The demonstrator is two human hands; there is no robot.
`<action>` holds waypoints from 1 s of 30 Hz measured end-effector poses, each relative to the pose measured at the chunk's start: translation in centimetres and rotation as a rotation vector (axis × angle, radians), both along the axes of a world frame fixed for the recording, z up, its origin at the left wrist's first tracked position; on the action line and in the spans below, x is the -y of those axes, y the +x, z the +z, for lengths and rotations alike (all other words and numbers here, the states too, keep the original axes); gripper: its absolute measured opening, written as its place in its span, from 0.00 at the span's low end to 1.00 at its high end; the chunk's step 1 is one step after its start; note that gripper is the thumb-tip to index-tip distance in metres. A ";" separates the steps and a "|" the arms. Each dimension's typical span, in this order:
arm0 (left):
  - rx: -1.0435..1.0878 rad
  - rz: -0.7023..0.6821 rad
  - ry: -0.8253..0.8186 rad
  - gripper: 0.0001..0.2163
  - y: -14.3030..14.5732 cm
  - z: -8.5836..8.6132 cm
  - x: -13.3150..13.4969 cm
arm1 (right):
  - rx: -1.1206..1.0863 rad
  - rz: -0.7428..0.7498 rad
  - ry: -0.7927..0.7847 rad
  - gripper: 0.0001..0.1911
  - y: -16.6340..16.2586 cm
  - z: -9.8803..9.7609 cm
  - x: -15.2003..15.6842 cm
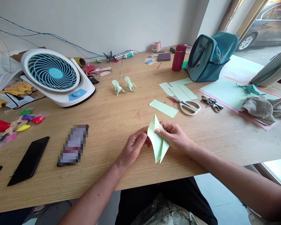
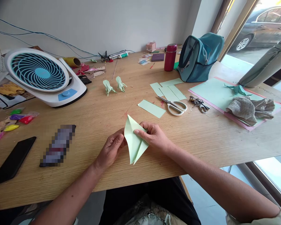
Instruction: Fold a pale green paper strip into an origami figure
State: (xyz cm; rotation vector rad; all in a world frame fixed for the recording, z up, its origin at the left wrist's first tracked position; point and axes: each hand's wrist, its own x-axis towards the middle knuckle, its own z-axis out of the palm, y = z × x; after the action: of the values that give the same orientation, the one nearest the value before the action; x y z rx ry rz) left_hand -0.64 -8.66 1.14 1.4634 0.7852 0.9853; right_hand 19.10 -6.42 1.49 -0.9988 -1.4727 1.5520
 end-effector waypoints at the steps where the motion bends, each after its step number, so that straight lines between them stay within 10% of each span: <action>1: 0.039 -0.024 -0.036 0.20 0.0 -0.1 -0.1 | -0.017 0.027 -0.024 0.25 0.0 0.1 0.1; 30: 0.098 -0.121 -0.018 0.19 0.6 0.6 -0.9 | 0.117 0.274 0.098 0.22 -0.4 -0.7 0.2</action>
State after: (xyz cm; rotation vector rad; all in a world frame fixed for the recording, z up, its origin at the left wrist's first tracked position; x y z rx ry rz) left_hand -0.04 -7.75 1.71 1.4189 0.6267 0.9481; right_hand 18.75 -6.60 0.75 -0.8716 -1.8110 1.6142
